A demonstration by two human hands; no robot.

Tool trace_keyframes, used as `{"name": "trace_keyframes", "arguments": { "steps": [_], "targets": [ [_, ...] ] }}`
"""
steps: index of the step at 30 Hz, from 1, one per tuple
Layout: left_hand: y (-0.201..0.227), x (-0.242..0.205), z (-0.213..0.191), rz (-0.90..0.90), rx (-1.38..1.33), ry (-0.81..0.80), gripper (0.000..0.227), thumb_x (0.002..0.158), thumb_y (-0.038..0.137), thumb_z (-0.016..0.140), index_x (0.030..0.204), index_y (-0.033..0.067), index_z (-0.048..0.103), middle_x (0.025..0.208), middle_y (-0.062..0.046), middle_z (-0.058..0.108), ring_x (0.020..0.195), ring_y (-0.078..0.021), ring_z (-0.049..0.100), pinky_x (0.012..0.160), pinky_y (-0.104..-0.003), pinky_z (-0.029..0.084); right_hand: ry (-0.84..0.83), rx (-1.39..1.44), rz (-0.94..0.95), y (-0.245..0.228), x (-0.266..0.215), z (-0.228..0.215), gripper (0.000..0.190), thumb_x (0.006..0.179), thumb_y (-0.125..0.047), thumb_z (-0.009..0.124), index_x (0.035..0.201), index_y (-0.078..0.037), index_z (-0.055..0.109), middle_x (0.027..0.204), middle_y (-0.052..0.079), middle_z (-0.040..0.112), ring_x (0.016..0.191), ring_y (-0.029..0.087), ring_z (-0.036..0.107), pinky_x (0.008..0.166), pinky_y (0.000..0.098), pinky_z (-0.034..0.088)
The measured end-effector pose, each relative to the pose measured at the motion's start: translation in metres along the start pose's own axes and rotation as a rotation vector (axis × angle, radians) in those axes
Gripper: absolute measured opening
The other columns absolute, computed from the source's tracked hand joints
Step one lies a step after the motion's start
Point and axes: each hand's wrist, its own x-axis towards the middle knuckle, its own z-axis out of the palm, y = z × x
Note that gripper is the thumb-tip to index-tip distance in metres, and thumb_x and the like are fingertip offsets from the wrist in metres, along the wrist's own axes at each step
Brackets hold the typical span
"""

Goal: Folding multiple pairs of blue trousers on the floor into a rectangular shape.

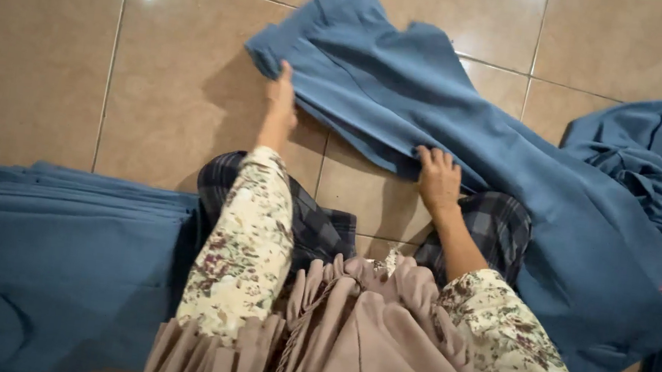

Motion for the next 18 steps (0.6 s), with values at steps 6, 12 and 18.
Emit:
{"name": "trace_keyframes", "arguments": {
  "steps": [6, 12, 18],
  "targets": [
    [0.085, 0.012, -0.106, 0.079, -0.267, 0.18, 0.103, 0.095, 0.061, 0.068, 0.158, -0.0061, 0.021, 0.164, -0.034, 0.016, 0.153, -0.0496, 0.014, 0.119, -0.073, 0.008, -0.13, 0.127, 0.008, -0.005, 0.002, 0.033, 0.033, 0.085, -0.023, 0.066, 0.117, -0.023, 0.064, 0.1, 0.001, 0.063, 0.099, 0.023, 0.064, 0.068, 0.0379, 0.055],
    [0.059, 0.058, -0.236, 0.04, -0.412, 0.401, 0.104, 0.093, 0.059, 0.077, 0.16, 0.004, 0.022, 0.165, -0.028, 0.019, 0.15, -0.0521, 0.024, 0.116, -0.078, 0.016, -0.058, 0.309, 0.025, -0.057, 0.044, 0.007, 0.015, 0.09, -0.019, 0.066, 0.105, -0.02, 0.068, 0.091, 0.002, 0.062, 0.091, 0.023, 0.064, 0.067, 0.038, 0.055],
    [0.055, 0.094, -0.303, 0.005, -0.548, 0.583, 0.092, 0.086, 0.04, 0.09, 0.155, 0.0047, 0.039, 0.155, -0.033, 0.039, 0.142, -0.0582, 0.035, 0.107, -0.082, 0.027, -0.117, 0.549, 0.22, -0.057, 0.079, 0.008, 0.014, 0.095, -0.024, 0.065, 0.108, -0.025, 0.07, 0.09, 0.004, 0.07, 0.089, 0.029, 0.071, 0.073, 0.0462, 0.059]
  ]
}}
